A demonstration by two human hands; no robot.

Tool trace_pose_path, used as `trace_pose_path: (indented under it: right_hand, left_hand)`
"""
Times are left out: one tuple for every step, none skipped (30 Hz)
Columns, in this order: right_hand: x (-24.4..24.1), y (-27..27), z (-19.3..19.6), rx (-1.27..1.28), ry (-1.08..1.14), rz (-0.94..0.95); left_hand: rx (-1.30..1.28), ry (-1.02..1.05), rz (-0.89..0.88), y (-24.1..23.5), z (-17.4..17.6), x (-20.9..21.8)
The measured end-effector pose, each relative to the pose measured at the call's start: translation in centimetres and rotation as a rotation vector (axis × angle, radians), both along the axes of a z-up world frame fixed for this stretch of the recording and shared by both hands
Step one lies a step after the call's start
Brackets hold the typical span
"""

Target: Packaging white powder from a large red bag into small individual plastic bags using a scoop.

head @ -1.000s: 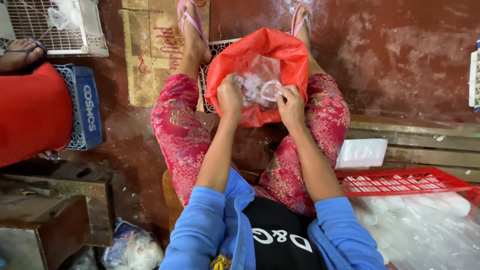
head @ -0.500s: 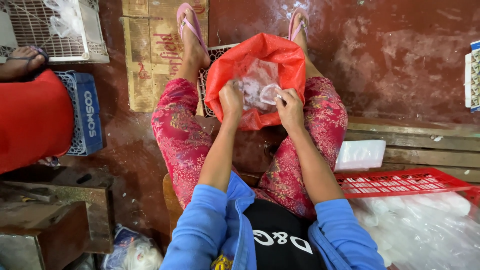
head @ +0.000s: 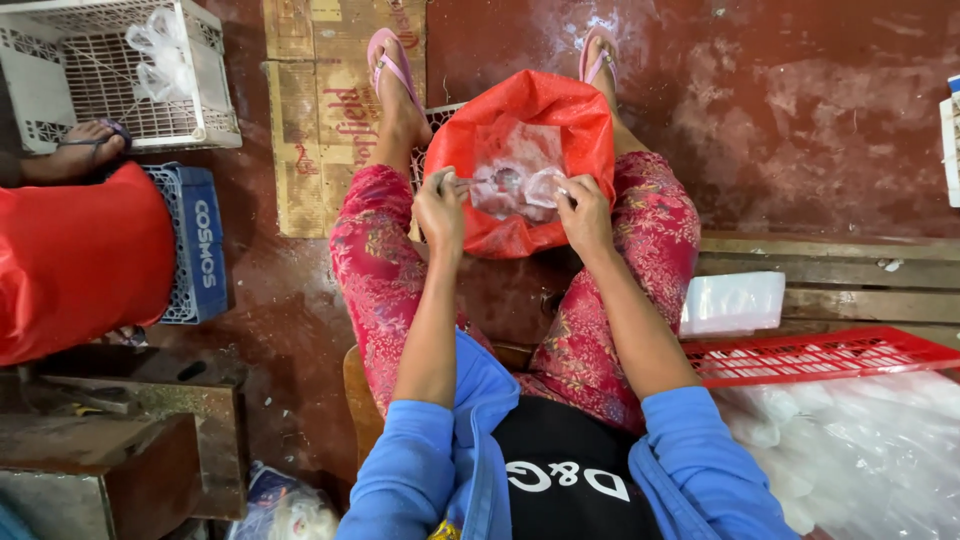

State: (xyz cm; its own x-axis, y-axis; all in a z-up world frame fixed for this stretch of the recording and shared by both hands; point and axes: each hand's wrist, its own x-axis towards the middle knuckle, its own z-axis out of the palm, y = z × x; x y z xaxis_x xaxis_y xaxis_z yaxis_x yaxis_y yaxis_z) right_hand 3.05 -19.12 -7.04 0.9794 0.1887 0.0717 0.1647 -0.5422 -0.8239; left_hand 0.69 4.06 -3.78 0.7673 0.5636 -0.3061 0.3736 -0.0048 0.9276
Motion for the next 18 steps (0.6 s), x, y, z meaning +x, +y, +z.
trace_pose_path:
  right_hand:
    - [-0.1,0.0,0.2,0.022,-0.015,0.002]
    - [0.0,0.1,0.3,0.044,-0.032,0.007]
    - [0.1,0.2,0.3,0.045,-0.037,0.008]
    - [0.1,0.2,0.2,0.038,-0.054,0.003]
    - [0.0,0.2,0.2,0.031,-0.071,-0.002]
    - [0.0,0.1,0.0,0.030,-0.069,-0.001]
    - [0.1,-0.1,-0.2,0.015,-0.104,-0.008]
    - [0.2,-0.2,-0.4,0.000,-0.139,-0.015]
    - [0.2,-0.1,-0.1,-0.001,-0.139,-0.013]
    - [0.2,-0.2,0.1,0.015,-0.147,-0.023]
    - [0.2,-0.2,0.4,0.032,-0.155,-0.033]
    - [0.2,-0.3,0.4,0.029,-0.153,-0.033]
    - [0.3,-0.4,0.4,0.042,-0.139,-0.043]
    - [0.3,-0.4,0.3,0.057,-0.123,-0.054]
    - [0.4,-0.4,0.5,0.056,-0.119,-0.054]
    - [0.4,-0.3,0.6,0.091,-0.098,-0.062]
    - [0.5,-0.4,0.7,0.126,-0.077,-0.070]
    - [0.5,-0.3,0.8,0.124,-0.071,-0.071]
  left_hand:
    - [0.063,0.049,0.017,0.3,0.0,0.0]
    - [0.126,0.095,0.036,0.7,0.0,0.0]
    - [0.127,0.091,0.037,0.6,0.9,0.0]
    - [0.127,0.060,0.037,0.6,1.8,-0.2]
    - [0.127,0.028,0.037,0.5,2.7,-0.3]
    - [0.127,0.030,0.038,0.4,1.9,-0.3]
    - [0.279,0.055,-0.014,0.3,1.0,-0.2]
    - [0.431,0.079,-0.066,0.3,0.0,0.0]
    - [0.429,0.080,-0.064,-0.1,-0.7,0.0]
    - [0.489,0.040,-0.091,-0.5,-1.4,0.2]
    - [0.549,0.000,-0.118,-1.0,-2.2,0.3]
    - [0.546,0.002,-0.119,-1.2,-2.7,0.6]
    - [0.527,0.109,-0.160,-1.4,-3.2,0.9]
    - [0.508,0.217,-0.201,-1.6,-3.8,1.1]
    - [0.506,0.221,-0.203,-1.7,-4.7,1.4]
    - [0.475,0.282,-0.204,-1.8,-5.7,1.7]
    - [0.444,0.343,-0.205,-2.0,-6.7,2.0]
    - [0.442,0.348,-0.208,-2.3,-6.6,2.0]
